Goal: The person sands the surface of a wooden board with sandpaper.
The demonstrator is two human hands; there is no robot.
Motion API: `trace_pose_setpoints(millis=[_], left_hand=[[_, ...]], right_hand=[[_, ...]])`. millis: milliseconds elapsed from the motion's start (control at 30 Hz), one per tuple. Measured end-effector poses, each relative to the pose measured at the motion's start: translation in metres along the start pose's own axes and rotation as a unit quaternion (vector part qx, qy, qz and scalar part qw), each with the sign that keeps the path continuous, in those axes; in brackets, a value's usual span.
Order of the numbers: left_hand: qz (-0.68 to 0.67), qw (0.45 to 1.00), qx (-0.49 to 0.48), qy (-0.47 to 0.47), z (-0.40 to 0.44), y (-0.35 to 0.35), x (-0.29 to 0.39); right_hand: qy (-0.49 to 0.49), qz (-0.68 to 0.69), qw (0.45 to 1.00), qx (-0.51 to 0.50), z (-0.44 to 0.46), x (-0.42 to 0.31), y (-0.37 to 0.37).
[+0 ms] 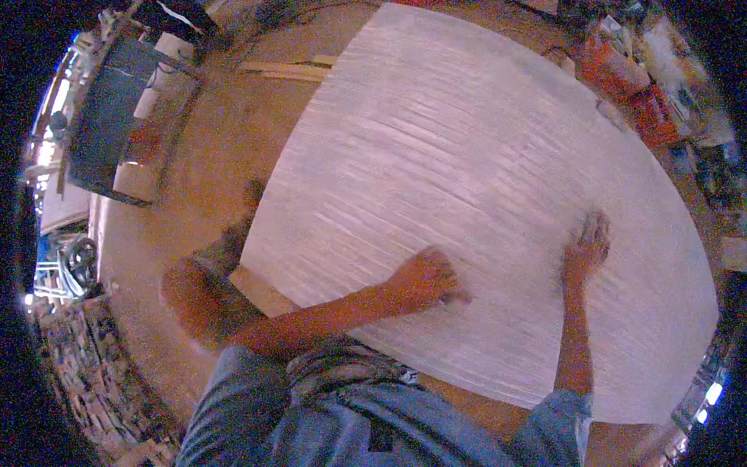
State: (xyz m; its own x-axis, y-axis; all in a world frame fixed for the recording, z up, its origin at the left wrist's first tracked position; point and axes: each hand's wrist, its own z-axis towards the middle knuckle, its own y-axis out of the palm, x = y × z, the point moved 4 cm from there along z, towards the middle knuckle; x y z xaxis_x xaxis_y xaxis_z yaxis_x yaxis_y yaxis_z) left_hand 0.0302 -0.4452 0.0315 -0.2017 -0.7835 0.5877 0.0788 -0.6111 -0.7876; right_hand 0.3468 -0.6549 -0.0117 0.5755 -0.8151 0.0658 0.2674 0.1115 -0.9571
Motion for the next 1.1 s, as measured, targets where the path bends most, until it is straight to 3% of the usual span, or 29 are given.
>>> trace_pose_setpoints(millis=[33, 133, 233, 267, 367, 433, 567, 700, 733, 767, 800, 833, 900, 1000, 1033, 1067, 1100], left_hand=[[-0.005, 0.998, -0.025, -0.050, 0.009, -0.006, -0.003], [0.084, 0.984, 0.147, -0.049, -0.006, -0.054, -0.036], [0.159, 0.959, 0.196, -0.127, -0.031, -0.127, -0.067], [0.219, 0.949, 0.166, -0.154, -0.044, -0.138, -0.085], [0.214, 0.944, 0.109, -0.225, -0.063, -0.177, -0.116], [0.210, 0.930, 0.080, -0.292, -0.071, -0.187, -0.131], [0.173, 0.945, 0.114, -0.255, -0.073, -0.163, -0.156], [0.265, 0.926, 0.139, -0.231, -0.033, -0.101, -0.121], [0.130, 0.943, 0.197, -0.234, -0.015, -0.068, -0.104], [0.078, 0.959, 0.229, -0.151, 0.009, -0.025, -0.089], [-0.019, 0.968, 0.198, -0.150, 0.026, 0.026, -0.065], [0.111, 0.980, 0.083, -0.142, 0.061, 0.050, -0.035], [0.070, 0.993, 0.075, -0.057, 0.090, 0.032, 0.018], [0.059, 0.994, 0.076, -0.056, 0.067, 0.032, -0.036], [0.121, 0.980, 0.099, -0.126, 0.043, 0.012, -0.070], [0.084, 0.971, 0.127, -0.184, 0.015, -0.031, -0.102], [0.115, 0.951, 0.214, -0.191, -0.017, -0.068, -0.140]], right_hand=[[0.015, 0.007, 1.000, -0.023, 0.000, 0.000, -0.002], [0.010, -0.003, 1.000, 0.005, 0.000, -0.012, -0.015], [0.037, 0.030, 0.999, -0.021, 0.001, -0.013, -0.018], [0.041, 0.027, 0.999, -0.020, 0.000, -0.015, -0.020], [0.026, 0.035, 0.999, 0.008, 0.002, -0.023, -0.032], [0.055, 0.029, 0.997, -0.038, 0.006, -0.029, -0.038], [0.070, 0.041, 0.996, -0.029, 0.009, -0.029, -0.037], [0.068, 0.014, 0.997, -0.038, 0.005, -0.015, -0.032], [0.055, 0.012, 0.998, -0.026, 0.004, -0.015, -0.032], [0.060, 0.008, 0.998, -0.024, 0.003, -0.014, -0.033], [0.063, 0.012, 0.998, -0.020, 0.002, -0.015, -0.033], [0.060, 0.018, 0.998, -0.014, 0.006, -0.020, -0.034], [0.060, 0.029, 0.998, -0.014, 0.003, -0.021, -0.036], [0.032, 0.040, 0.999, -0.005, -0.001, -0.010, -0.027], [0.015, 0.029, 0.999, 0.005, -0.001, -0.010, -0.022], [0.010, 0.038, 0.999, 0.006, -0.001, -0.015, -0.022], [0.027, 0.038, 0.999, -0.002, 0.001, -0.020, -0.026]])
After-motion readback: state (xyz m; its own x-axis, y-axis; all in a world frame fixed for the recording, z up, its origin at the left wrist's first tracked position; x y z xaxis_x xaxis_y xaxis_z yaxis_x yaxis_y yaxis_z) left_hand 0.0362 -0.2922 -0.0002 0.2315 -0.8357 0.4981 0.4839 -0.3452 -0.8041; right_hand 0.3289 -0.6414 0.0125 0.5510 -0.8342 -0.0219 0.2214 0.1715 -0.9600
